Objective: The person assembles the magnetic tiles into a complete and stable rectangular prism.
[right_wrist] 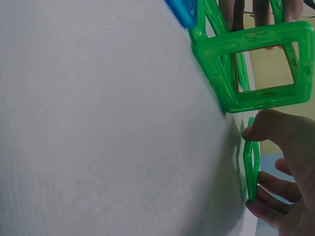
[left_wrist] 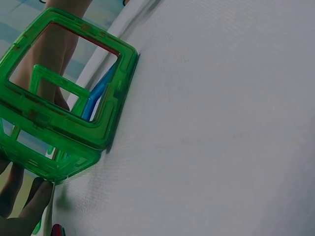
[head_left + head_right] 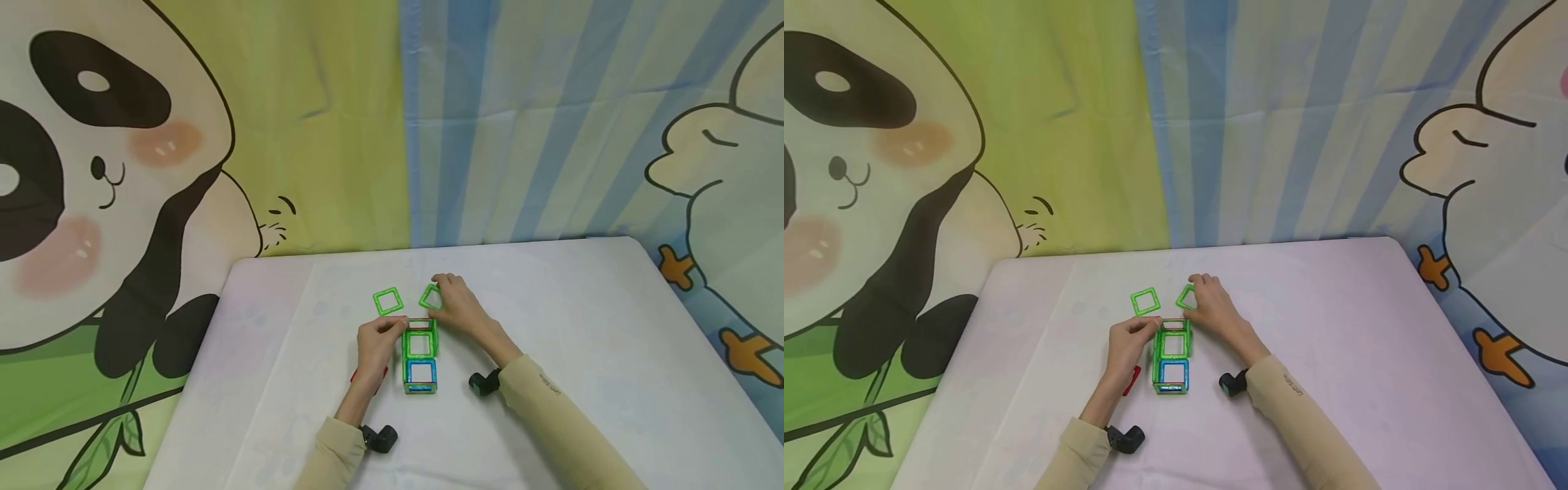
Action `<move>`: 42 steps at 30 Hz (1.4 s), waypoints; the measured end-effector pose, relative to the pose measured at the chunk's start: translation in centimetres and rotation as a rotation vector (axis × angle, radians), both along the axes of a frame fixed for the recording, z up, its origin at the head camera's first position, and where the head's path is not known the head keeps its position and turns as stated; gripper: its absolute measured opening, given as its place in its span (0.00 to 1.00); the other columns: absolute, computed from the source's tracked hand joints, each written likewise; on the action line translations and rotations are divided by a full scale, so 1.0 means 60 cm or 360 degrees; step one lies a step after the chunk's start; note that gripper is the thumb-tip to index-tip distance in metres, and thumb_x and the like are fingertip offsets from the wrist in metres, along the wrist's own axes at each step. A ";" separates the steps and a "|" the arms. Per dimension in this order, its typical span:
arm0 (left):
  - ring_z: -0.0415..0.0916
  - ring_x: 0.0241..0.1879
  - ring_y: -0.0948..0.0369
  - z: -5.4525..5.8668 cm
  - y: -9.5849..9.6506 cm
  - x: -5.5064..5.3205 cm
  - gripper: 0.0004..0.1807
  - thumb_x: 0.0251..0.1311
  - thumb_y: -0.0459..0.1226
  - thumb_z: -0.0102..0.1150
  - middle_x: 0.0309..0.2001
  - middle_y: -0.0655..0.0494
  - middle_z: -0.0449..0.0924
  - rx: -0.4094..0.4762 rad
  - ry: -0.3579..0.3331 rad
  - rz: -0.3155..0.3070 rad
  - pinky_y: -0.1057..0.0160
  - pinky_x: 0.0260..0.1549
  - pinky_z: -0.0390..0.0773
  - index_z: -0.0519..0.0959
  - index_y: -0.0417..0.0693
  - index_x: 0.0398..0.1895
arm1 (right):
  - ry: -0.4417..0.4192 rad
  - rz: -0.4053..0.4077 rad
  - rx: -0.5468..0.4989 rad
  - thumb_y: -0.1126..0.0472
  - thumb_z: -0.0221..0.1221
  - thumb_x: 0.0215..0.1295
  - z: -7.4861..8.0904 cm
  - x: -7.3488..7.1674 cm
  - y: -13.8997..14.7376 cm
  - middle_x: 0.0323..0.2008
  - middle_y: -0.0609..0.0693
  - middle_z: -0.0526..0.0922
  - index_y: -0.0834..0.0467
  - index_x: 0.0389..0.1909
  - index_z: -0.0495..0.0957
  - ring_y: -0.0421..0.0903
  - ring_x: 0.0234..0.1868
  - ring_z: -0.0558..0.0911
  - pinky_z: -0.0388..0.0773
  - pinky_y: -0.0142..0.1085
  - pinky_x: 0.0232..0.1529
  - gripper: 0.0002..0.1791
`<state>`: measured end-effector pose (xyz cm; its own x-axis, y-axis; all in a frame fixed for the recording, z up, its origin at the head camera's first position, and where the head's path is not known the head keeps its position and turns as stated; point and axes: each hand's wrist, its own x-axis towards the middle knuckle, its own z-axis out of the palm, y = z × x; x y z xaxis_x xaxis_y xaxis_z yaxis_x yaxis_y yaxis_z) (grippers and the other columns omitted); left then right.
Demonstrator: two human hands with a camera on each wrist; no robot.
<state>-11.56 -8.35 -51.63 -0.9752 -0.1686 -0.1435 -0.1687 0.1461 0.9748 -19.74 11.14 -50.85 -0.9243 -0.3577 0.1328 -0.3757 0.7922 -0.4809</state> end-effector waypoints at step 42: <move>0.80 0.48 0.60 0.001 -0.002 0.000 0.07 0.63 0.41 0.69 0.42 0.57 0.90 0.0005 0.0021 -0.0006 0.62 0.47 0.77 0.91 0.50 0.37 | -0.0005 -0.0001 -0.0431 0.68 0.71 0.48 0.005 0.063 0.059 0.49 0.63 0.74 0.69 0.53 0.69 0.59 0.50 0.80 0.81 0.51 0.54 0.31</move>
<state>-11.53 -8.48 -51.59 -0.9776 -0.1645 -0.1313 -0.1554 0.1437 0.9773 -15.96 14.66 -50.58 -0.9252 -0.3088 0.2205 -0.3731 0.6347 -0.6767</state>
